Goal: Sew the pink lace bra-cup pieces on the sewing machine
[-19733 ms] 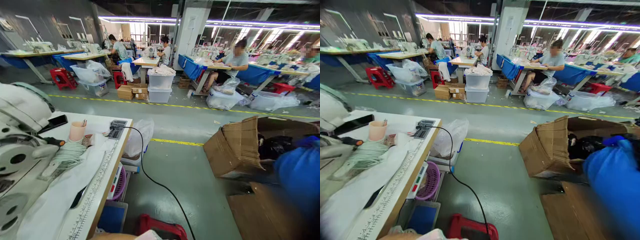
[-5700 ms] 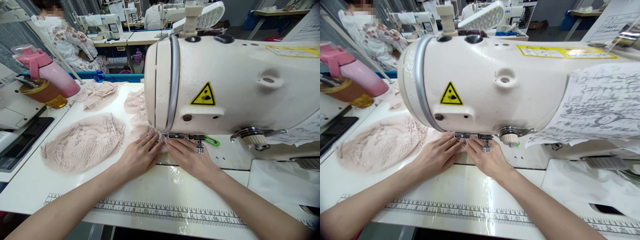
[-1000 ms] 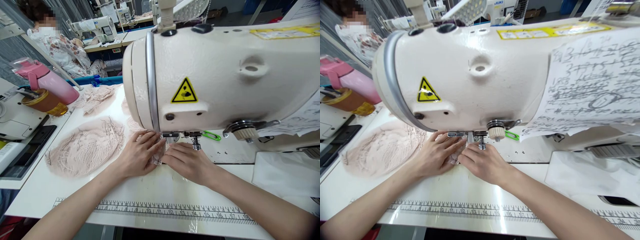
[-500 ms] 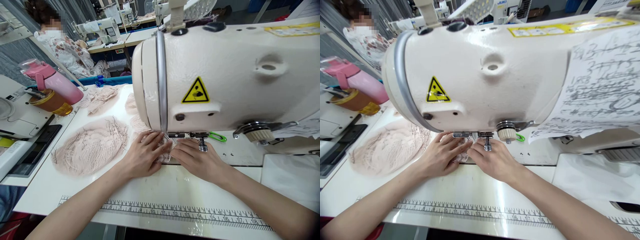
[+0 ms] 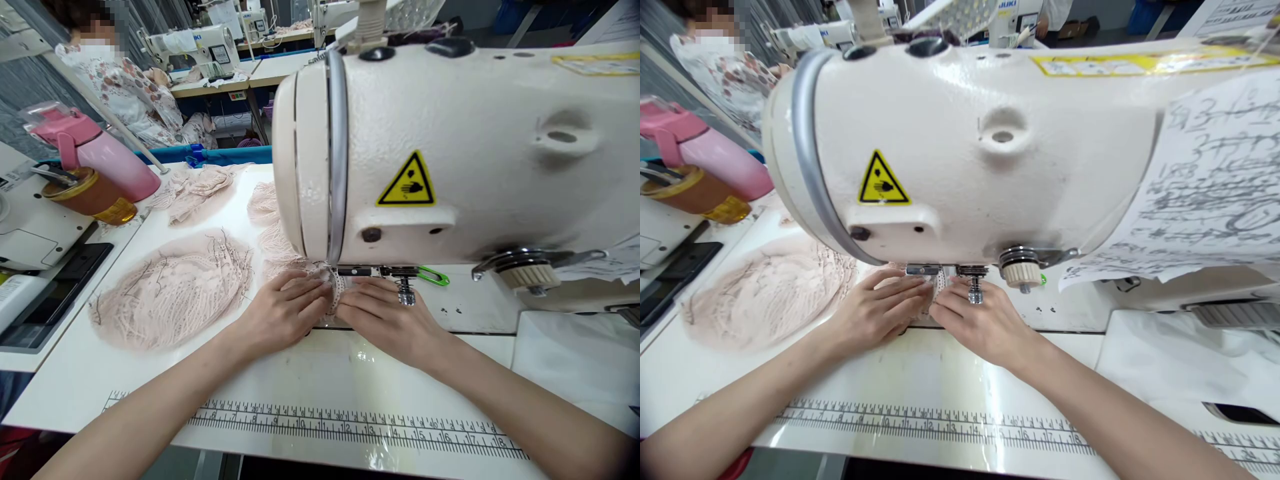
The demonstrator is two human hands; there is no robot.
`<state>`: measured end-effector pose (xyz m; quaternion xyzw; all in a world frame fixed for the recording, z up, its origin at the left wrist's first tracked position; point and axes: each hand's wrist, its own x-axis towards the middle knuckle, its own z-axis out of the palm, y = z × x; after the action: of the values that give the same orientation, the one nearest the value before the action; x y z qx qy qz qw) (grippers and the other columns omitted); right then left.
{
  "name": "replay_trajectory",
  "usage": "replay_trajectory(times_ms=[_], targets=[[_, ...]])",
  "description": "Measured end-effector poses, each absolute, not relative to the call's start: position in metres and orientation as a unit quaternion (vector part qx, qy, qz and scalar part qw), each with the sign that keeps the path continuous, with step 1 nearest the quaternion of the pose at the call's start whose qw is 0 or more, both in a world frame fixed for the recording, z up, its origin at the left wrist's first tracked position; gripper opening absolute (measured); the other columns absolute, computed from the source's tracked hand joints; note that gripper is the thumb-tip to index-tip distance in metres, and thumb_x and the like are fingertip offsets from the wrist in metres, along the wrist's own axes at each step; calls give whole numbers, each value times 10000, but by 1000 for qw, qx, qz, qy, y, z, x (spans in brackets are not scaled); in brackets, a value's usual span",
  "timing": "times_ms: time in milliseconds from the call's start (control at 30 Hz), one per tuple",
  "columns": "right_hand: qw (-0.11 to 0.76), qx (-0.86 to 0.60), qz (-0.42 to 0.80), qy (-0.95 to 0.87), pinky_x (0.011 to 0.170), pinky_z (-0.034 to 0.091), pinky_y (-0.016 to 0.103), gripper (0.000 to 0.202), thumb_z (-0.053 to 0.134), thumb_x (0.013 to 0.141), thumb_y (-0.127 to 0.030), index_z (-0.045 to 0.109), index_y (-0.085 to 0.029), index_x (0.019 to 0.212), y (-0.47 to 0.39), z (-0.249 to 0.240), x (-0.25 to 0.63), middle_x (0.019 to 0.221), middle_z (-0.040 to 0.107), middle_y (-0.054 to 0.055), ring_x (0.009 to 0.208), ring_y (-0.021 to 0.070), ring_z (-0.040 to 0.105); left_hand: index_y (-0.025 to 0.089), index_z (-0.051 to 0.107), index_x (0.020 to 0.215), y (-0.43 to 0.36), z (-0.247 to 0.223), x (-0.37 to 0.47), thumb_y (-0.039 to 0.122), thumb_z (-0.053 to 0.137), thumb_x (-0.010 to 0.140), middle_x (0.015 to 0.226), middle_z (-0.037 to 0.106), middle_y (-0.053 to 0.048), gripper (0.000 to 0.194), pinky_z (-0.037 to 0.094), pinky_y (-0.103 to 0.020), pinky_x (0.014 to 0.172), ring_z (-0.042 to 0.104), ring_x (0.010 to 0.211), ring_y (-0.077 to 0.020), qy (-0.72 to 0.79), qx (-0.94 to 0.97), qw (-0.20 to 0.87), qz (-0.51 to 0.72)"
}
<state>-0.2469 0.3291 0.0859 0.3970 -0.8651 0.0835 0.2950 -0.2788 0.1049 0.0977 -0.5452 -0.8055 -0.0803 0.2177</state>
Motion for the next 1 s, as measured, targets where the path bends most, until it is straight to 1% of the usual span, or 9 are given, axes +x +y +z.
replay_trajectory(times_ms=[100,200,300,567,733,1000], targets=[[268,420,118,-859,804,484,264,237,498,887,-25,644,-212,884,328,78,-247,822,690,-40,800,100,603,161,646,1027,103,98,-281,120,465,938,1129,723,-42,206,477,-365,1031,666,1095,-162,-812,-535,213,-91],[249,404,124,-871,796,504,267,235,487,907,-62,664,-217,922,326,73,-246,847,701,-14,839,117,614,142,647,1014,101,99,-283,130,477,937,1109,729,-52,188,493,-361,1033,675,1079,-171,-814,-533,211,-94],[235,394,127,-879,805,504,263,242,481,916,-70,670,-221,919,323,74,-246,857,699,-13,838,112,613,132,646,1045,100,100,-284,142,473,947,1114,727,-61,200,506,-359,1032,681,1068,-174,-816,-532,204,-93],[224,387,141,-883,778,492,264,219,492,935,-112,666,-243,909,321,77,-252,867,688,-12,817,111,600,128,650,1006,101,100,-285,157,455,975,1140,716,-73,200,491,-372,1072,681,1072,-176,-831,-515,188,-91],[221,386,160,-881,778,493,269,212,488,936,-108,667,-221,929,324,71,-254,916,697,11,859,125,612,135,651,993,103,98,-283,153,449,985,1161,709,-68,203,476,-383,1090,667,1102,-177,-838,-504,192,-86],[206,361,150,-897,780,491,264,256,459,945,-106,683,-230,951,328,71,-255,965,709,11,889,128,630,119,652,1076,104,93,-281,134,438,981,1178,700,-71,234,484,-378,1075,662,1113,-188,-843,-489,216,-66]])
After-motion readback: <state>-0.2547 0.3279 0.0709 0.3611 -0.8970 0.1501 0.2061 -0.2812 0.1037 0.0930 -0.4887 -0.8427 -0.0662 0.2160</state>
